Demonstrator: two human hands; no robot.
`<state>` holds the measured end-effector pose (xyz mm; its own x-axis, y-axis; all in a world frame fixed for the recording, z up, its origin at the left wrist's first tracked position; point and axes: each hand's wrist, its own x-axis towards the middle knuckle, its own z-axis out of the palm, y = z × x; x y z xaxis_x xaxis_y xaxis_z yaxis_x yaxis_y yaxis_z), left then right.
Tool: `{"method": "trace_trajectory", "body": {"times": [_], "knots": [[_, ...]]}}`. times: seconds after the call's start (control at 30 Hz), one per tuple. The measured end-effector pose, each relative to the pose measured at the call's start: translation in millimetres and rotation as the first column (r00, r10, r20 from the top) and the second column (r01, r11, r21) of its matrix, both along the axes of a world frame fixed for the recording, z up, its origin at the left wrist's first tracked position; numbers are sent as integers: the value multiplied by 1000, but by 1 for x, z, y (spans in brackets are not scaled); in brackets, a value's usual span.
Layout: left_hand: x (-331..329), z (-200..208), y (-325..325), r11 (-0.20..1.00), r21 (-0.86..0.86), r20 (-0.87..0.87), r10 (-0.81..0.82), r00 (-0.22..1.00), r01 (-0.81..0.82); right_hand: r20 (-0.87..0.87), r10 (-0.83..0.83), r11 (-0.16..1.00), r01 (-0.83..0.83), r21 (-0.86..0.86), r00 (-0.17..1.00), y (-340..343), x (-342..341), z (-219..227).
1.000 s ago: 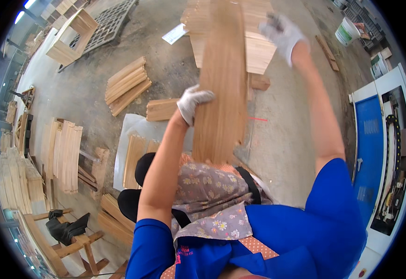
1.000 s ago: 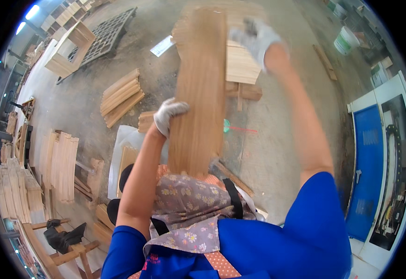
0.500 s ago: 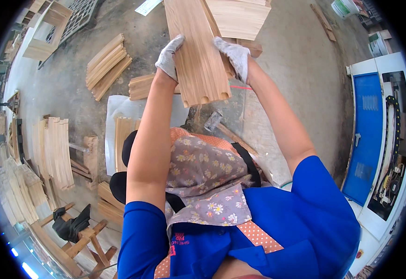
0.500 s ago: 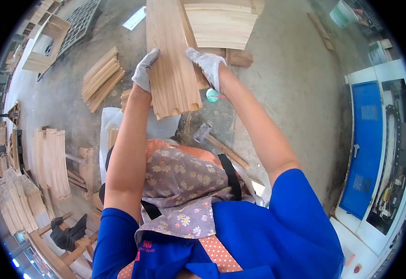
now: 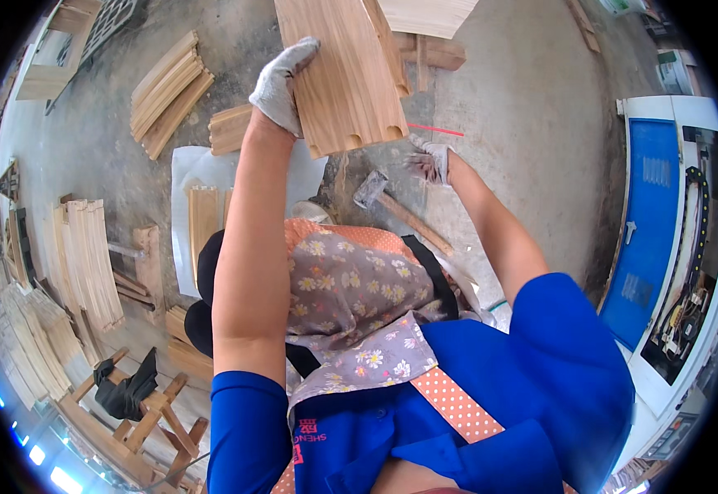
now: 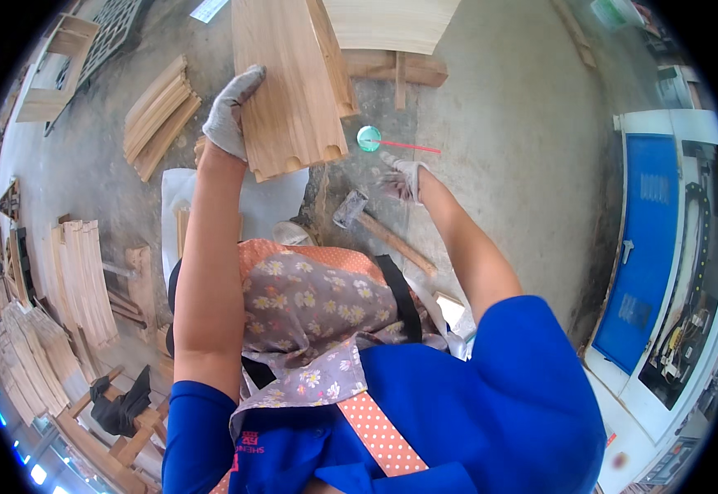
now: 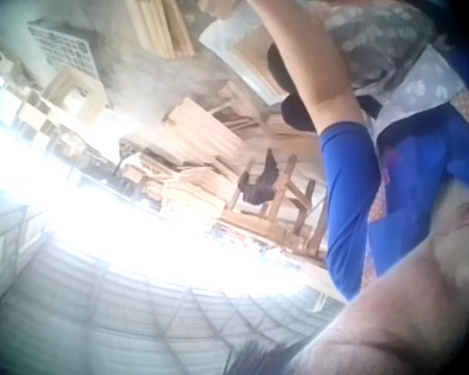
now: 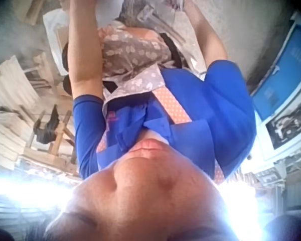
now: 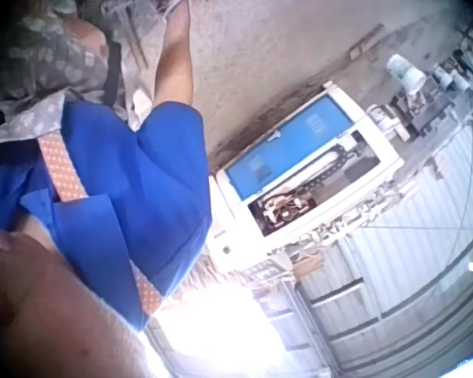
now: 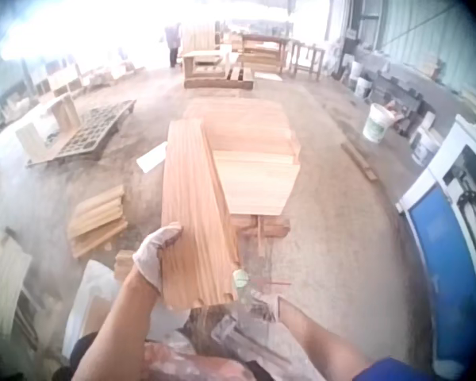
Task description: The person sits on the floor and applies glue to the grooves of wooden planks using a brush. They pick up planks from a stack, apply the adhesive to the edges, and place them back down.
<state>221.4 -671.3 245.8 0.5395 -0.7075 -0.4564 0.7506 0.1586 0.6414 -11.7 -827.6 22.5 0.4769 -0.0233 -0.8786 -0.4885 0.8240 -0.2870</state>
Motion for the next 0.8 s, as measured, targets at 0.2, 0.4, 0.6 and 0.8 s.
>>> {"method": "trace_trajectory", "body": {"times": [0.2, 0.4, 0.6, 0.8], "knots": [[-6, 13, -4, 996, -18, 91, 94, 991, -93, -221, -417, 900, 367, -235, 881, -25, 12, -75], [-16, 21, -20, 998, -42, 66, 56, 996, -54, -13, -591, 777, 565, -279, 806, -47, 21, -93], [-10, 20, -8, 997, -54, 38, 59, 998, -57, -56, -379, 675, 235, -700, 924, -4, 52, -8], [-13, 17, -17, 998, -50, 24, 48, 999, -47, -36, -599, 738, 534, -412, 800, -26, 39, -43]]}}
